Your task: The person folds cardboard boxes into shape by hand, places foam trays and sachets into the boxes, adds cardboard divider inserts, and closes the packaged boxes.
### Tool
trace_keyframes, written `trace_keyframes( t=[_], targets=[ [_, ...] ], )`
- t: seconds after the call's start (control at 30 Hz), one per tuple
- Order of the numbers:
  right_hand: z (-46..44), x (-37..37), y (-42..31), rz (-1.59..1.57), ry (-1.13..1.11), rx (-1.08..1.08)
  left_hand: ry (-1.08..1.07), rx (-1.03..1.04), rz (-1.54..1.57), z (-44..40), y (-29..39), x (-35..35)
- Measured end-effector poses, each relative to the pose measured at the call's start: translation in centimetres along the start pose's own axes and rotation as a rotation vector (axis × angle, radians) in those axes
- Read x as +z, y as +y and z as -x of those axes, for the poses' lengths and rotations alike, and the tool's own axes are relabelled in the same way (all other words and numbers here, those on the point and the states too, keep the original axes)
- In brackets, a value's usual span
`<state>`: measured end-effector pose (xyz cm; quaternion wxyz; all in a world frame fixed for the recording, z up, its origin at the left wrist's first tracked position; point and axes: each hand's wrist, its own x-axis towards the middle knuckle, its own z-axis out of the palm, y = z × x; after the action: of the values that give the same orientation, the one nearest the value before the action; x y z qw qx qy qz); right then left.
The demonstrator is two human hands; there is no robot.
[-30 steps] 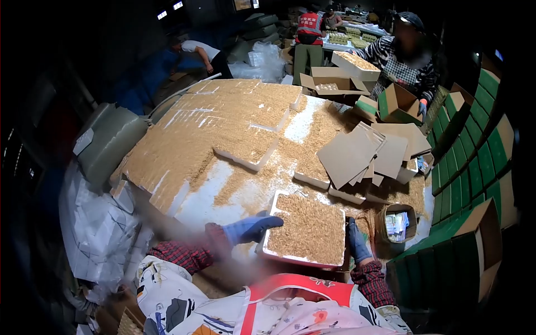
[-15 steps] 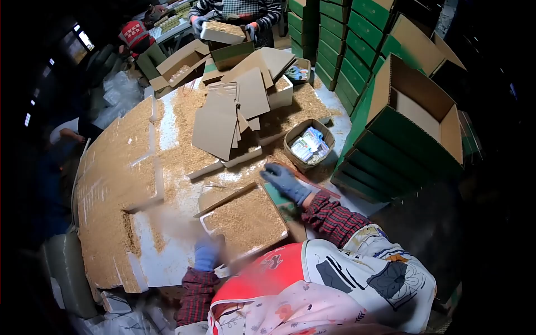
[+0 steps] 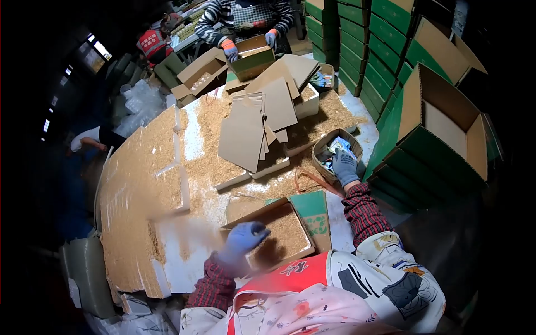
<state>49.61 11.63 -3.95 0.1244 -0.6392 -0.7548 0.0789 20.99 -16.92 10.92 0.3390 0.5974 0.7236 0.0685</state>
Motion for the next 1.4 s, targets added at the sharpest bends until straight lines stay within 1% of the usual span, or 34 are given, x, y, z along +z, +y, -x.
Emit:
trace_keyframes(
  t=[0.07,0.1,0.13,0.17,0.2,0.23,0.27,0.33,0.37,0.4,0.43,0.47,0.5,0.53,0.57,0.6,0.63,0.67,0.7,0.73,0.8,0.87,0.93,0.97,1.0,1.03,1.07,1.13,1.17,1.2,1.23,1.27,1.33,1.4],
  targets=[
    [0.8,-0.7,-0.2,-0.041,0.034,0.022,0.203,0.11,0.04,-5.5,0.6,-2.8],
    [1.4,-1.4,-0.6,-0.079,0.036,0.061,0.343,0.227,0.036,-9.5,-0.2,-3.2],
    [1.6,-0.6,-0.2,-0.101,0.122,0.058,0.446,0.266,0.014,-13.1,0.1,-4.0],
    [2.3,-1.9,-0.7,-0.161,0.177,0.034,0.553,0.266,-0.144,-17.6,-1.2,-3.6],
    [3.6,-3.7,-1.9,-0.226,0.231,0.007,0.565,0.196,-0.147,-22.1,-2.5,-3.3],
    [5.1,-4.7,-2.9,-0.334,0.4,-0.083,0.662,0.099,-0.232,-25.4,-3.2,-2.6],
    [6.8,-6.7,-4.5,-0.454,0.157,0.031,0.66,0.111,-0.232,-26.9,-3.5,-2.5],
    [11.8,-10.0,-7.8,-0.553,0.143,-0.316,0.638,-0.046,-0.11,-28.4,-3.7,-2.5],
    [14.1,-10.9,-9.4,-0.578,0.135,-0.505,0.716,0.047,-0.113,-28.0,-3.7,-2.5],
    [16.0,-10.8,-10.7,-0.518,0.053,-0.639,0.713,0.039,-0.105,-28.0,-4.1,-2.8],
    [17.8,-11.3,-11.3,-0.4,-0.054,-0.774,0.619,0.081,0.021,-27.9,-4.7,-3.5],
    [19.1,-10.5,-11.5,-0.379,-0.098,-0.771,0.531,0.12,0.143,-27.5,-5.5,-3.9],
    [19.2,-10.2,-11.6,-0.455,-0.085,-0.717,0.728,0.236,0.174,-25.7,-5.7,-4.0],
    [19.3,-10.1,-11.6,-0.532,-0.074,-0.664,0.739,0.216,0.17,-23.1,-5.7,-4.4],
    [18.8,-10.7,-11.6,-0.541,-0.083,-0.684,0.776,0.294,0.221,-19.9,-5.1,-5.3],
    [18.0,-11.6,-11.4,-0.642,-0.039,-0.567,0.812,0.372,0.272,-16.4,-4.3,-6.1],
    [17.6,-12.1,-11.0,-0.739,-0.004,-0.443,0.824,0.469,0.16,-12.1,-2.9,-6.4],
    [17.5,-10.4,-10.4,-1.095,0.078,-0.334,0.829,0.559,0.048,-7.6,-1.6,-6.2],
    [17.7,-12.6,-11.9,-1.386,0.193,-0.211,0.707,0.681,-0.036,-3.6,-0.7,-6.1],
    [17.0,-14.2,-11.1,-0.893,0.324,-0.366,0.59,0.801,-0.127,-0.6,-0.5,-5.5],
    [17.8,-17.3,-12.6,-0.611,0.393,-0.625,0.392,0.89,-0.323,2.8,-3.9,-0.6],
    [18.8,-16.9,-14.9,-0.554,0.037,-0.861,0.281,0.873,-0.46,5.7,-6.1,1.8],
    [20.3,-12.1,-15.6,-0.32,-0.236,-0.972,0.039,0.74,-0.399,5.1,-9.7,4.7],
    [20.9,-10.4,-15.8,-0.075,-0.388,-1.0,0.073,0.699,-0.404,4.5,-11.0,6.4],
    [21.3,-8.9,-15.6,0.191,-0.524,-0.999,-0.059,0.574,-0.482,3.5,-11.8,8.3],
    [21.9,-6.1,-15.0,0.202,-0.438,-1.019,-0.194,0.458,-0.549,2.8,-11.9,9.4],
    [22.0,-4.3,-14.8,0.208,-0.35,-1.033,-0.169,0.452,-0.547,3.2,-10.9,9.3],
    [21.8,-4.4,-15.2,0.295,-0.35,-1.037,-0.162,0.357,-0.87,4.7,-8.1,8.7],
    [21.3,-4.2,-15.1,0.185,-0.447,-0.969,-0.097,0.32,-0.678,3.2,-8.4,10.4],
    [21.0,-4.1,-15.3,0.072,-0.547,-0.899,-0.081,0.309,-0.672,3.1,-7.8,11.1],
    [20.6,-6.6,-16.4,-0.009,-0.64,-0.858,0.166,0.302,-0.586,3.5,-7.2,11.5],
    [20.4,-7.7,-16.5,0.001,-0.641,-0.877,0.256,0.254,-0.576,3.5,-6.7,11.7],
    [19.8,-9.0,-16.2,-0.622,-0.069,-0.841,0.355,0.189,-0.554,3.2,-5.4,11.0],
    [18.6,-10.6,-14.8,-0.862,-0.006,-0.601,-0.052,0.067,-0.26,2.8,-3.7,8.1]
  ],
)
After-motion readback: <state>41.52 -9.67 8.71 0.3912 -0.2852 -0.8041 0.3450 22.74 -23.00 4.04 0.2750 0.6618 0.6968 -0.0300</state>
